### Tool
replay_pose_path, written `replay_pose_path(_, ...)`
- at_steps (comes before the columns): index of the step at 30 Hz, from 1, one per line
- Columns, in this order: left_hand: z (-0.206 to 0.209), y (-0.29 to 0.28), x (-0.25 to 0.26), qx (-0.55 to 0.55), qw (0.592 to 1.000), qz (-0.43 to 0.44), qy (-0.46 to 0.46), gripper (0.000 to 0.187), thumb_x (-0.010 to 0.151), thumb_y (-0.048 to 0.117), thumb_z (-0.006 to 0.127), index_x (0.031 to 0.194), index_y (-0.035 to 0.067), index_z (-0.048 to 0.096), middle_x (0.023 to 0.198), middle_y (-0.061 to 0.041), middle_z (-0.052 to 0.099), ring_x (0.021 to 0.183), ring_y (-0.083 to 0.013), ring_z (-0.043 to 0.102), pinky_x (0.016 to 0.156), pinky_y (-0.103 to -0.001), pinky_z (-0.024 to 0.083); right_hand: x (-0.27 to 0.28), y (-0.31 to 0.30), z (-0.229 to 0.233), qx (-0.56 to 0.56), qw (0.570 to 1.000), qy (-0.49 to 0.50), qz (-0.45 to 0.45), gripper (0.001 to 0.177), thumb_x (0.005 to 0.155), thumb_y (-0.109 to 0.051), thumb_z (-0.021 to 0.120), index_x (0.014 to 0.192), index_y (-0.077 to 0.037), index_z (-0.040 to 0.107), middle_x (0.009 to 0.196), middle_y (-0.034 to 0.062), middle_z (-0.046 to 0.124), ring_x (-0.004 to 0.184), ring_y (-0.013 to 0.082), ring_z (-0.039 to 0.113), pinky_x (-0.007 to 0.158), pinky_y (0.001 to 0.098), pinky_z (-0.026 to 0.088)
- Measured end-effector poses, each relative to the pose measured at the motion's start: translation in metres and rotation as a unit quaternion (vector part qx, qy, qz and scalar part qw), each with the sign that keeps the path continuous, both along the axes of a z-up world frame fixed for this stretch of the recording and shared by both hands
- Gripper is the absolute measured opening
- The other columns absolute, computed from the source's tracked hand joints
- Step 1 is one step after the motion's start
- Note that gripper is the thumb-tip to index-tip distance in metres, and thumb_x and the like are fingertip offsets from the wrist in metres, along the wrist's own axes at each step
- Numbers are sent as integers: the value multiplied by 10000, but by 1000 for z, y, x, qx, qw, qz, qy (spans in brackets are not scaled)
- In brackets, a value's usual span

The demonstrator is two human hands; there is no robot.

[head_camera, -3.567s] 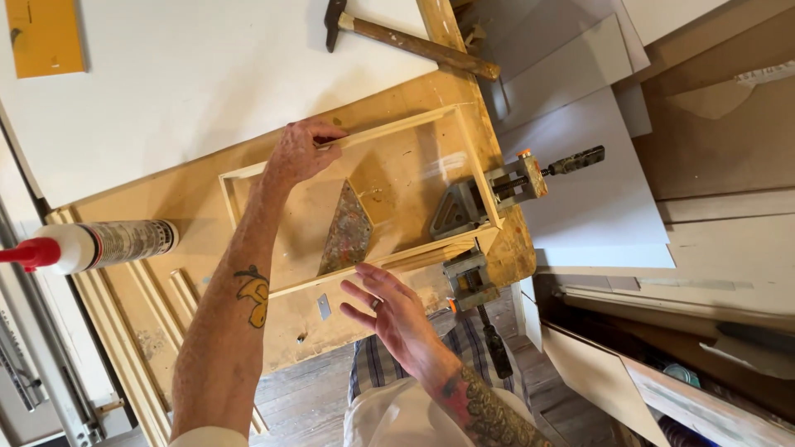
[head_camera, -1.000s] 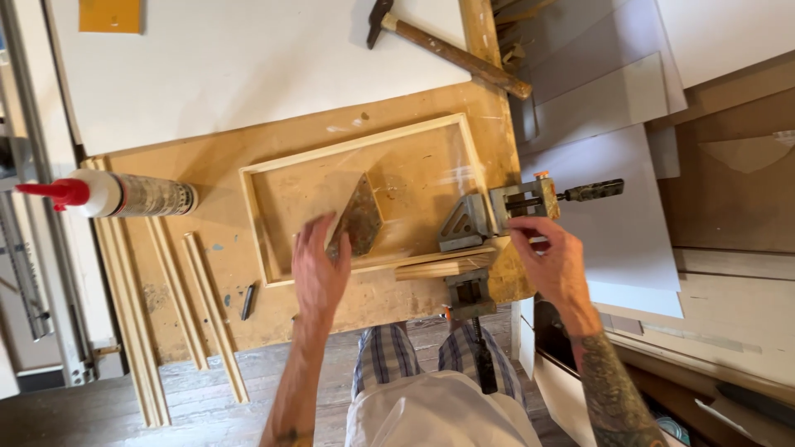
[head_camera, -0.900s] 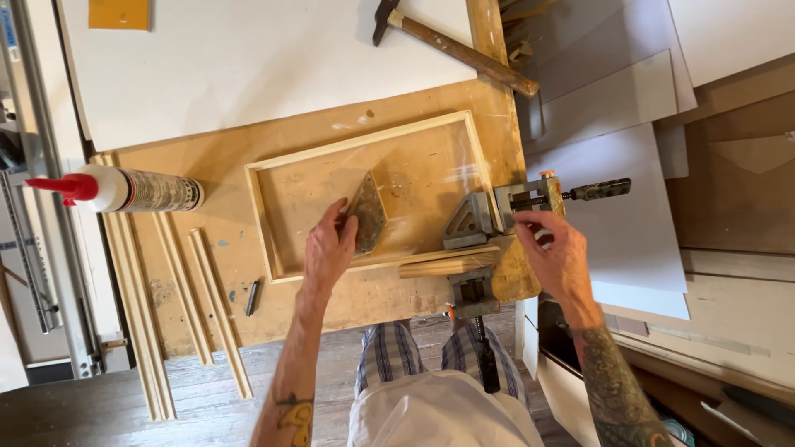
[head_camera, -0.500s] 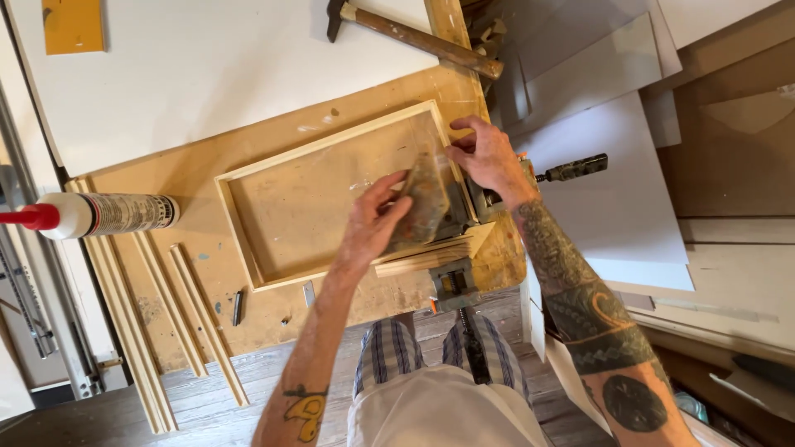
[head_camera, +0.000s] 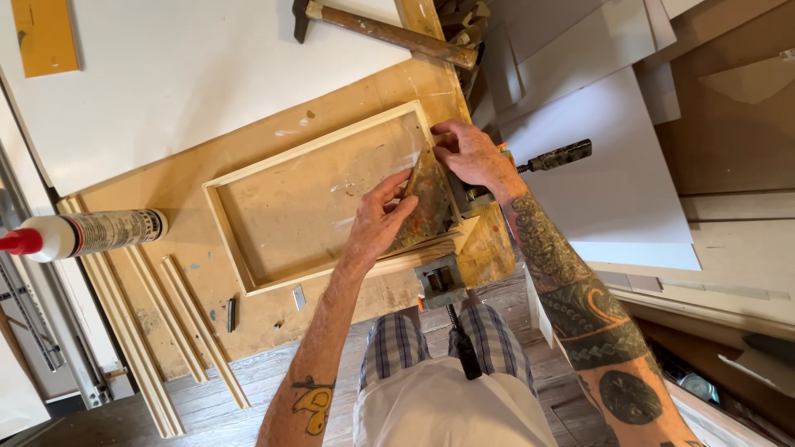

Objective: Assembling a wooden frame using glue, a corner clamp, and a hammer

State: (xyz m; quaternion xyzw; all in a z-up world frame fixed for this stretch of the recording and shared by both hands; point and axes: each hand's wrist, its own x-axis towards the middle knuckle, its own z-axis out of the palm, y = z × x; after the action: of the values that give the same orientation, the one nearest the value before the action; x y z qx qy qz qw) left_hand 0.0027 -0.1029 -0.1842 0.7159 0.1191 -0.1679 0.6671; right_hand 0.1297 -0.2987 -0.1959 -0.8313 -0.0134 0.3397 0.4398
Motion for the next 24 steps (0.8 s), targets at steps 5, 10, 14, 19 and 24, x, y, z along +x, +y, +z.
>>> replay_pose_path(5, 11, -7, -2, 16, 1000, 3, 11, 478, 987, 221, 714, 1450, 166, 611, 1098, -147, 740, 999, -230, 678, 938, -409, 565, 0, 1, 15, 9, 1000, 4, 13, 446, 1006, -206, 594, 1450, -168, 572, 1266, 174, 698, 1235, 360, 628, 1042, 513, 508)
replay_pose_path(10, -7, -8, -4, 27, 999, 2, 29, 471, 995, 224, 704, 1453, 168, 607, 1106, -134, 729, 948, -231, 691, 852, -411, 593, -1, -2, 5, 15, 1000, 4, 3, 449, 996, -144, 539, 1440, -193, 584, 1256, 172, 694, 1206, 350, 640, 1013, 498, 520)
replay_pose_path(14, 13, -15, -7, 68, 996, 27, 41, 436, 976, 247, 718, 1402, 189, 650, 1098, -143, 745, 947, -260, 731, 840, -413, 605, 0, -5, 20, 13, 1000, 13, 11, 470, 993, -226, 528, 1456, -152, 556, 1249, 190, 692, 1186, 341, 650, 1012, 500, 518)
replay_pose_path(19, 17, -23, -9, 88, 993, 55, 53, 424, 964, 279, 724, 1378, 197, 677, 1124, -200, 733, 977, -284, 731, 832, -430, 612, 0, -4, 27, -1, 1000, 19, 19, 487, 998, -302, 575, 1468, -177, 549, 1279, 181, 689, 1211, 333, 647, 1004, 474, 538)
replay_pose_path(24, 5, -23, -5, 101, 992, 66, 44, 404, 933, 245, 744, 1333, 208, 702, 1037, -115, 758, 906, -234, 744, 779, -352, 617, -1, -2, 14, -11, 1000, 2, 10, 441, 1001, -218, 561, 1440, -173, 579, 1272, 203, 689, 1225, 360, 639, 992, 491, 546)
